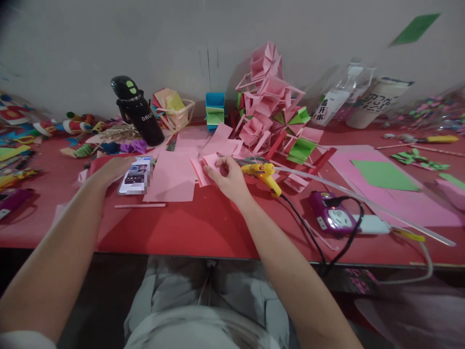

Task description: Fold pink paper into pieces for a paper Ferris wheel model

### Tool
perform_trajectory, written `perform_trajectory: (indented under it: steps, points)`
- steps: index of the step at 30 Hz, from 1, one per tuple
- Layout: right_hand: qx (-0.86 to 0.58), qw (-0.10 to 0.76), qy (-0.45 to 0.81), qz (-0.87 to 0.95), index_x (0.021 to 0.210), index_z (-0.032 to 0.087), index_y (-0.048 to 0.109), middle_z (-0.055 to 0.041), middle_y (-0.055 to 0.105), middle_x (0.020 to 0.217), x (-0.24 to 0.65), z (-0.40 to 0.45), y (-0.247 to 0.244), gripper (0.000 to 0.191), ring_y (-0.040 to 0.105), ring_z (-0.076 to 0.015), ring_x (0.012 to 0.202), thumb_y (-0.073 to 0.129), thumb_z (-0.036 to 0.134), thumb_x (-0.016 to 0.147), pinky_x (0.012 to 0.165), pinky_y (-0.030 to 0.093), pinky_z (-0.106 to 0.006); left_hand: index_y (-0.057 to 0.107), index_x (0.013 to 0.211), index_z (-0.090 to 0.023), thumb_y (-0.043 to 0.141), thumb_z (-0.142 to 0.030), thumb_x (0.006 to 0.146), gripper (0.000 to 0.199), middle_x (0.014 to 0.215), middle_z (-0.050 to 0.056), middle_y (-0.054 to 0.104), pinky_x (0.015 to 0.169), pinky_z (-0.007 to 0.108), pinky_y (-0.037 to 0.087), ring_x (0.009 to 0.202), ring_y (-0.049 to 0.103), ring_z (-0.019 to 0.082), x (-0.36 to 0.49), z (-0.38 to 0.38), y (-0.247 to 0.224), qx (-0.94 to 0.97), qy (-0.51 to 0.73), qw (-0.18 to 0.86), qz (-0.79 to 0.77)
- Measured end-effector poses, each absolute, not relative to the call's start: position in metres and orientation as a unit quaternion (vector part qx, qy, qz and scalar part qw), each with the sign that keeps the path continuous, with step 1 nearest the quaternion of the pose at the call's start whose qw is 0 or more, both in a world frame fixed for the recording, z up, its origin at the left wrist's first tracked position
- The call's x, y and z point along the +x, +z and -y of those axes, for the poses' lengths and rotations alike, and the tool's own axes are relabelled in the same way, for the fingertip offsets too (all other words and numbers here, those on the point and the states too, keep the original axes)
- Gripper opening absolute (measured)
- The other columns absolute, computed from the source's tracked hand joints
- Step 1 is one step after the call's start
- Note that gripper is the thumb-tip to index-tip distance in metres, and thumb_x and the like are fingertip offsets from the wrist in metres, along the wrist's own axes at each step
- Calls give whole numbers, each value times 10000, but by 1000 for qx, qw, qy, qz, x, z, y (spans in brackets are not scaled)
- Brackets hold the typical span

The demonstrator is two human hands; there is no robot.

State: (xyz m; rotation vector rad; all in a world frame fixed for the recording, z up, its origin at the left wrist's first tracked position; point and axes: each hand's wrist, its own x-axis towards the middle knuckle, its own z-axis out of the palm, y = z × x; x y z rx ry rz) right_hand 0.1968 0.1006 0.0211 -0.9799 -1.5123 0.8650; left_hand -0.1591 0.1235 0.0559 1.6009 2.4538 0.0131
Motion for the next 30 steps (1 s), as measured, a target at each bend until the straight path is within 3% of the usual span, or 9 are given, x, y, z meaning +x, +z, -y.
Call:
perform_trajectory:
  steps: [3, 7, 12, 15, 18, 21, 25, 30]
  points:
    - [-407, 541, 360, 642, 796, 226, 490, 24, 473, 770, 197, -101, 20, 331, 403, -131, 675, 747, 432, 777, 661, 340, -316, 595, 1297, -71, 321, -529, 980, 621, 1427, 242, 562, 982, 405, 458, 1305, 550, 392, -164, -123, 55, 527, 10, 112, -842]
    - [-410, 539, 359, 643, 794, 229, 487, 21, 480, 777, 196, -103, 19, 331, 415, -137, 691, 742, 439, 783, 682, 348, -324, 451, 1414, -20, 554, -680, 824, 891, 1350, 268, 609, 880, 402, 502, 1186, 625, 413, -165, -123, 52, 497, 17, 137, -857]
    - [-411, 538, 358, 643, 787, 230, 483, 18, 480, 776, 197, -101, 20, 335, 412, -138, 689, 741, 445, 786, 682, 352, -324, 315, 1500, 6, 522, -687, 819, 994, 1439, 312, 514, 976, 499, 468, 1285, 538, 471, -165, -123, 53, 481, -3, 125, -868]
    - [-413, 536, 353, 646, 788, 229, 485, 20, 473, 769, 196, -101, 21, 342, 406, -137, 684, 742, 455, 788, 682, 356, -322, 455, 1426, -50, 550, -614, 812, 839, 1417, 281, 549, 957, 491, 485, 1255, 566, 453, -160, -120, 59, 498, 12, 80, -863]
    - [-409, 535, 356, 647, 798, 230, 484, 18, 479, 780, 196, -102, 19, 352, 419, -139, 696, 741, 469, 791, 684, 358, -322, 690, 1112, -173, 583, -480, 792, 456, 1173, 154, 719, 881, 395, 513, 1074, 674, 354, -146, -116, 64, 572, 32, 59, -817]
    - [-406, 531, 357, 652, 802, 231, 484, 14, 485, 786, 197, -103, 19, 359, 428, -144, 706, 737, 487, 794, 689, 362, -324, 735, 874, -236, 636, -417, 730, 252, 994, 94, 758, 826, 359, 519, 999, 695, 331, -127, -117, 67, 606, -7, 83, -791]
    - [-412, 533, 348, 652, 790, 232, 490, 9, 496, 786, 197, -102, 21, 362, 433, -148, 710, 738, 496, 789, 694, 374, -327, 737, 968, -221, 705, -471, 671, 389, 1107, 163, 735, 865, 448, 526, 1078, 661, 412, -108, -124, 67, 587, -71, 81, -802]
    - [-418, 534, 350, 646, 784, 232, 489, 15, 479, 763, 197, -101, 22, 358, 411, -142, 690, 747, 481, 779, 663, 360, -315, 694, 1148, -192, 671, -552, 714, 564, 1261, 211, 675, 922, 531, 505, 1148, 621, 450, -102, -126, 66, 570, -78, 73, -815]
